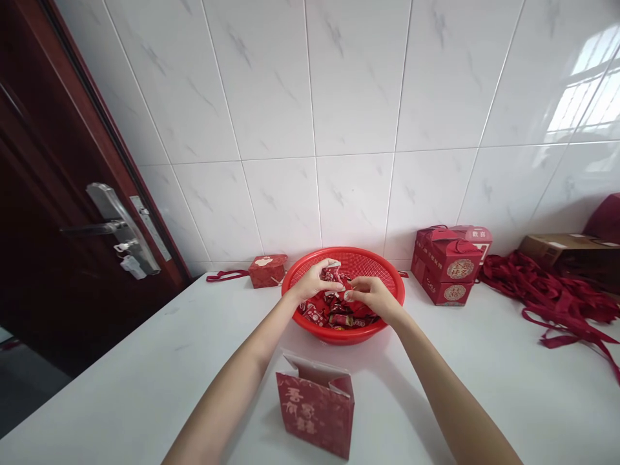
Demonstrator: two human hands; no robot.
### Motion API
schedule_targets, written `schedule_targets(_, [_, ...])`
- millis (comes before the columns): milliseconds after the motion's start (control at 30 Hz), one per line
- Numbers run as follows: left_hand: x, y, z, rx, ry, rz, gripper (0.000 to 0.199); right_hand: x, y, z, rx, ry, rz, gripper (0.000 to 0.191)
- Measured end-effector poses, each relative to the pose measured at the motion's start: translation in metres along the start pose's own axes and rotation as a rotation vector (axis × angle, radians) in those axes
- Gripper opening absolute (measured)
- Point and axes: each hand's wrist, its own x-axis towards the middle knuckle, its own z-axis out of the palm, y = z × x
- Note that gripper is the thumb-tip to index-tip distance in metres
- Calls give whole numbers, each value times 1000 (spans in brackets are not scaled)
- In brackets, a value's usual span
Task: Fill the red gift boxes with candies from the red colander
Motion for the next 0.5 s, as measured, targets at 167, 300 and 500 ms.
schedule_targets(167, [3,0,1,58,104,-8,49,-1,-6,-2,101,224,-33,12])
schedule_targets(300, [6,-4,0,173,157,-17,43,-2,-10,-1,136,267,-21,16])
schedule_targets(500, [7,-13,-2,432,247,-57,60,-2,-10,2,163,270,14,19])
